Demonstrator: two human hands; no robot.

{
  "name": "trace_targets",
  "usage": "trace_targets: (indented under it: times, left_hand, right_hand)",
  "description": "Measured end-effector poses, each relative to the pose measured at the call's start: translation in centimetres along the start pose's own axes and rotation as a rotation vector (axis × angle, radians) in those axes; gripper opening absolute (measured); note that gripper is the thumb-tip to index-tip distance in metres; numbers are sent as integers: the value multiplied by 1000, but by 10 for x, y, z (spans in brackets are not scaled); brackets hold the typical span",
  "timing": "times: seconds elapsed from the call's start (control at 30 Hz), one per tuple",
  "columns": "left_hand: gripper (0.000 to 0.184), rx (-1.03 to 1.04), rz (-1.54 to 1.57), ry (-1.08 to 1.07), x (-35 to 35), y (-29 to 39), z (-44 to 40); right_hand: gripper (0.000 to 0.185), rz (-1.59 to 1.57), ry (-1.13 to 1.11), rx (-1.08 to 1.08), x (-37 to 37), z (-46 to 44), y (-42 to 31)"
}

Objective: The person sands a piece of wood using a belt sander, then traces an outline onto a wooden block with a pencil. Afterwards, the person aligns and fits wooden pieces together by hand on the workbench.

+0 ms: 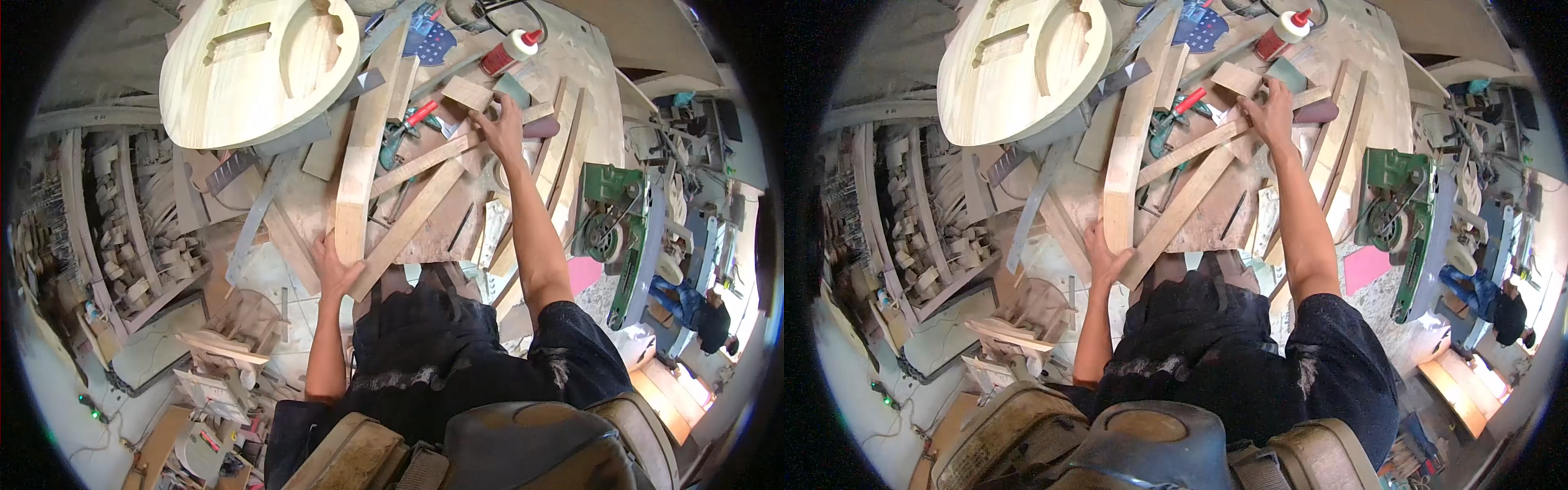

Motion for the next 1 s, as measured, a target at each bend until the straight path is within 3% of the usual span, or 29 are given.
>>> trace_targets:
  times: [0.2,0.3,0.4,0.5,0.63,0.83,1.0]
  left_hand:
    - [88,-29,264,-46,-19,-2,-8]
    - [88,-53,310,-44,-27,2,-8]
    - [89,-71,369,-59,-29,-1,-7]
    - [87,-78,403,-58,-29,-2,-9]
    - [80,-93,410,-70,-25,-5,-8]
    - [81,-16,242,-37,-21,-1,-6]
    - [85,-81,346,-56,-25,-3,-6]
  right_hand:
    - [64,249,270,-135,-5,15,-9]
    - [59,-97,10,-94,22,3,-35]
    - [53,-34,-168,38,47,-7,-81]
    - [52,293,-133,-109,68,-9,-124]
    - [56,504,-136,-188,98,-4,-145]
    - [56,514,-152,-137,111,-6,-148]
    - [63,499,-311,11,107,-19,-149]
Point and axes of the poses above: each hand's wrist, its own z-axis away from the middle knuckle, its own x-axis out of the palm, y = z × x, the point moved 2 cm from there along -z, towards the middle knuckle, and after that the axes turned 7 degrees about x, right-handed, at the moved point
